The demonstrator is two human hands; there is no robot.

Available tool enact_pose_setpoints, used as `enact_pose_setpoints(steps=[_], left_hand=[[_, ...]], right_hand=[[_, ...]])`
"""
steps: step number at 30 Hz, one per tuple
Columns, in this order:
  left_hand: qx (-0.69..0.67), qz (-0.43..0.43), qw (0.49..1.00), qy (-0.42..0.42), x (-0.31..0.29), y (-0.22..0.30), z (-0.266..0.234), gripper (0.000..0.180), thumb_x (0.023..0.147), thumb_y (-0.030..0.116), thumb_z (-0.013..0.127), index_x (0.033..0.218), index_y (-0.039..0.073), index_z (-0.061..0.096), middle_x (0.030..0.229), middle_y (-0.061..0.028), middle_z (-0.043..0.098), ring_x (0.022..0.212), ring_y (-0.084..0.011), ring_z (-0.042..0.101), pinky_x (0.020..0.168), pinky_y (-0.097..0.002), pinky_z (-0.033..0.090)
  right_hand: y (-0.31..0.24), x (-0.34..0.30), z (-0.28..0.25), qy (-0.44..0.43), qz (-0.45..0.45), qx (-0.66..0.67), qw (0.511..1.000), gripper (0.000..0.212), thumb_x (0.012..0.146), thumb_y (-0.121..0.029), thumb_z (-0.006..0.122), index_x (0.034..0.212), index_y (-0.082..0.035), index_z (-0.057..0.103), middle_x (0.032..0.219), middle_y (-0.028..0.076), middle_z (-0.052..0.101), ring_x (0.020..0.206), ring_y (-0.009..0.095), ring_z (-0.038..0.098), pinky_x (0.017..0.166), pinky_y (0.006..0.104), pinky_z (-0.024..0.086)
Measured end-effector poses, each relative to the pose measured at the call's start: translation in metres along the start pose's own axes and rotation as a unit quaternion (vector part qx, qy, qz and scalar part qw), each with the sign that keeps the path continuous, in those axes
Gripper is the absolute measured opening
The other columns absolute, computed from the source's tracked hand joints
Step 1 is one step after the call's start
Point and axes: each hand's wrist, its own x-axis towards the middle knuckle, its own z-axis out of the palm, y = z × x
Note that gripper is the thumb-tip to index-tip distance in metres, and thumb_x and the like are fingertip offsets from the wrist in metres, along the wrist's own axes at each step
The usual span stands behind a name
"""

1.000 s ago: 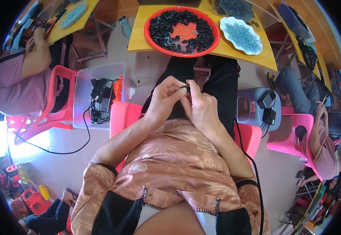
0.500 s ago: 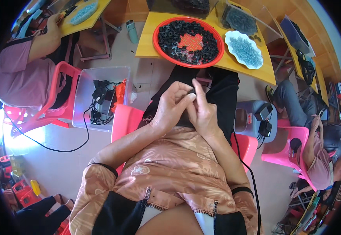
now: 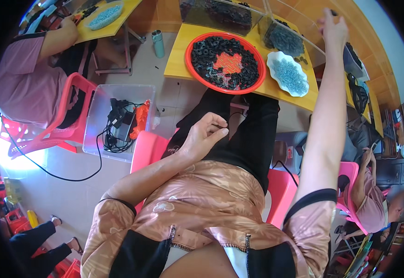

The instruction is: The person assembles plastic components by taking pieces from a tray and fitting them together by hand.

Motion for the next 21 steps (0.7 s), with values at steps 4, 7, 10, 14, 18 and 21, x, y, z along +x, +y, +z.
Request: enact_pose_setpoints(steps=[4,7,10,14,18,21], left_hand=[[-0.004,0.006,1.000,0.002,-0.001,-0.004,-0.002,0.021,0.086,0.004,0.059,0.105,0.002,0.049,0.099,-0.0033,0.057,0.086,-0.0065,0.055,0.078,-0.0225,0.045],[0.005,-0.006,1.000,-0.007,-0.004,-0.004,-0.002,0.022,0.086,0.005,0.060,0.105,0.002,0.050,0.097,-0.0023,0.056,0.085,-0.0062,0.055,0.077,-0.0222,0.045],[0.027,-0.007,0.999,-0.029,-0.003,-0.002,0.000,0.021,0.086,0.005,0.060,0.105,0.002,0.050,0.096,-0.0017,0.055,0.084,-0.0060,0.055,0.076,-0.0221,0.045],[0.026,-0.004,0.999,-0.018,-0.004,-0.005,0.000,0.025,0.086,0.006,0.059,0.108,0.003,0.048,0.098,-0.0033,0.057,0.083,-0.0078,0.056,0.076,-0.0234,0.045],[-0.051,-0.040,0.998,0.017,0.000,0.001,-0.006,0.031,0.086,0.009,0.060,0.113,0.005,0.045,0.105,-0.0064,0.058,0.084,-0.0111,0.058,0.074,-0.0248,0.044],[-0.080,-0.066,0.994,0.018,0.005,-0.002,-0.013,0.032,0.086,0.012,0.060,0.113,0.006,0.044,0.108,-0.0072,0.058,0.084,-0.0122,0.059,0.072,-0.0251,0.043]], right_hand=[[0.029,-0.022,0.034,-0.090,0.037,-0.081,0.992,0.048,0.082,-0.036,0.058,0.110,0.003,0.058,0.070,0.007,0.069,0.055,0.015,0.063,0.059,0.0276,0.050],[0.014,-0.072,0.062,-0.214,0.040,-0.028,0.976,0.031,0.081,-0.030,0.059,0.097,-0.005,0.068,0.071,0.008,0.068,0.058,0.015,0.064,0.061,0.0290,0.050],[0.008,-0.120,0.097,-0.303,-0.112,-0.093,0.942,0.022,0.079,-0.025,0.063,0.094,-0.009,0.069,0.073,0.012,0.068,0.063,0.022,0.066,0.064,0.0331,0.052],[-0.021,-0.173,0.135,-0.404,-0.217,-0.009,0.889,0.028,0.076,-0.013,0.067,0.104,-0.009,0.067,0.093,0.016,0.065,0.087,0.028,0.063,0.079,0.0360,0.049],[-0.026,-0.194,0.147,-0.395,-0.241,0.033,0.886,0.027,0.075,-0.014,0.064,0.102,-0.010,0.068,0.093,0.016,0.062,0.093,0.034,0.059,0.082,0.0414,0.047],[-0.021,-0.198,0.139,-0.410,-0.239,-0.056,0.878,0.017,0.078,-0.016,0.060,0.089,-0.009,0.070,0.086,0.015,0.061,0.087,0.032,0.059,0.078,0.0414,0.048]])
